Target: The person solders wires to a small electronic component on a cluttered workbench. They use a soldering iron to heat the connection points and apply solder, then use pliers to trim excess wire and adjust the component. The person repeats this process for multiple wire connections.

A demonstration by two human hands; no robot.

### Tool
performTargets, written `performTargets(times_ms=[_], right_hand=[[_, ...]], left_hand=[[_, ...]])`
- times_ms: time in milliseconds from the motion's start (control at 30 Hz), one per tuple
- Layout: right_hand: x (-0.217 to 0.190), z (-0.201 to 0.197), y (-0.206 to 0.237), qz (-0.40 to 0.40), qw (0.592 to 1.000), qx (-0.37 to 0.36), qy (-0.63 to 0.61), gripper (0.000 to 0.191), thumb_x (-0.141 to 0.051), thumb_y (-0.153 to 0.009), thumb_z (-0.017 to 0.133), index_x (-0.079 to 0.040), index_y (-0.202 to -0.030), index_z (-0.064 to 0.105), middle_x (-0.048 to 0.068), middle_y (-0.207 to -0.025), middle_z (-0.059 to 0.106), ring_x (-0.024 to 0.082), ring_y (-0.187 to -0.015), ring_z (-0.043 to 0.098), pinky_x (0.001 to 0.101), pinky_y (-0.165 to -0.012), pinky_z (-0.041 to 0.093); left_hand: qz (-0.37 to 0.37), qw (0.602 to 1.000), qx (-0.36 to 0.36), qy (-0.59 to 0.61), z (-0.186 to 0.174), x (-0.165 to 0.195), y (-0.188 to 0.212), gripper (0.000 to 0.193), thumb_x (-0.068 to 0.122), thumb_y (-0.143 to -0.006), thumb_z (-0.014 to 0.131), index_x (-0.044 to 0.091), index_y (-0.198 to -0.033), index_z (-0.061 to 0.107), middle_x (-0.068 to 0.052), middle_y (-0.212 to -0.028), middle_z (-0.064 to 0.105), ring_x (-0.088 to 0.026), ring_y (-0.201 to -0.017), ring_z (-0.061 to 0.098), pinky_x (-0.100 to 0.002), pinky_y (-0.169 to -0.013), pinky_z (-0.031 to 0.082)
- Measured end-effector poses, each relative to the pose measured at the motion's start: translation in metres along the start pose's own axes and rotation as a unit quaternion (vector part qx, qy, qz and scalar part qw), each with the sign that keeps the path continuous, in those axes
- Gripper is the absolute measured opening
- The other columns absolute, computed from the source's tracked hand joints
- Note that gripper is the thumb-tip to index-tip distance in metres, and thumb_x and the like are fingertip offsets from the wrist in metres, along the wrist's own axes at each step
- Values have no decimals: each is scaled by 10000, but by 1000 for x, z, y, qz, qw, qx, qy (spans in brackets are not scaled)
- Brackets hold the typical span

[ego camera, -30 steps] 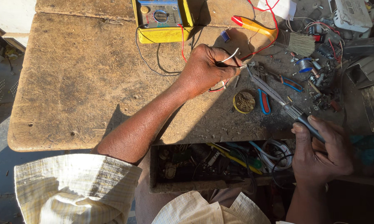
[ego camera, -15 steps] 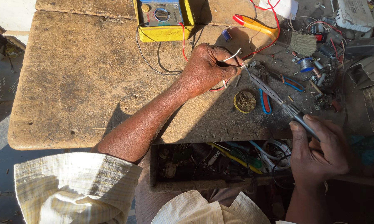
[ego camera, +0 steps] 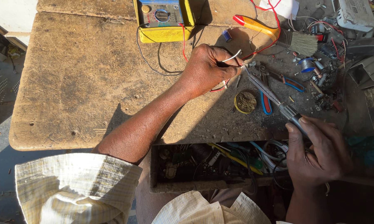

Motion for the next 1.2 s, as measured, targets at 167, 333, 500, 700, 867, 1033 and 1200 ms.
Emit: performTargets(times_ms=[167, 333, 500, 700, 867, 1033, 1200], right_hand=[[-1, 0, 3, -10, 1000, -2, 1, 201, -11, -1120, 835, 12, -1267, 699, 179, -1158, 702, 258, -1098, 757, 293, -825, 654], [0, 0, 3, -2, 1000, 1, 1, 215, -18, -1106, 817, 15, -1283, 699, 183, -1155, 703, 260, -1076, 762, 284, -788, 649], [-2, 0, 1, -1, 1000, 3, 5, 213, -17, -1099, 821, 18, -1267, 695, 187, -1137, 707, 248, -1025, 765, 261, -708, 619], [-2, -1, -1, 10, 1000, 2, 5, 250, -6, -1105, 824, 4, -1319, 696, 193, -1134, 711, 218, -985, 768, 230, -660, 599], [-1, -7, 3, 14, 999, 19, 39, 260, 5, -1027, 813, 50, -1245, 679, 236, -1104, 703, 270, -935, 756, 259, -604, 561], [26, -25, 18, 54, 997, 51, -32, 187, 18, -1164, 663, 91, -1333, 630, 227, -1190, 671, 256, -1022, 762, 274, -814, 663], [91, -47, 61, 191, 960, 144, -144, 185, 2, -1183, 623, 108, -1330, 586, 210, -1113, 699, 237, -962, 745, 337, -894, 662]], left_hand=[[-1, 1000, 5, -3, -1, -1, 0, 131, 20, -881, 819, 31, -1010, 803, -86, -956, 806, -124, -868, 785, -298, -792, 683], [-7, 1000, 8, -12, -2, -2, 0, 126, 15, -877, 821, 28, -1002, 808, -87, -943, 811, -127, -855, 782, -299, -785, 676], [-14, 1000, 6, 11, -1, -5, 1, 148, 18, -871, 811, 32, -1018, 799, -83, -956, 801, -116, -879, 783, -285, -796, 680], [-2, 1000, 3, -1, 0, -3, 0, 128, -1, -865, 817, 16, -991, 809, -96, -964, 810, -131, -872, 782, -298, -806, 674], [-13, 1000, 3, 20, 0, -4, 1, 126, 21, -886, 811, 18, -1011, 801, -91, -945, 802, -121, -870, 783, -296, -801, 681], [-8, 1000, 1, 26, 0, -4, 1, 136, -5, -876, 806, 13, -1011, 799, -97, -955, 805, -125, -873, 773, -300, -804, 671], [-9, 1000, 6, 22, -2, -5, 1, 142, -6, -867, 804, 19, -1006, 800, -93, -944, 805, -121, -867, 776, -300, -810, 682]])
Point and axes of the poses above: each hand's wrist, its own y-axis away from the middle knuckle, its own z-axis out of the palm, x = y × z, the point moved 10 cm from there along -y, towards the middle knuckle
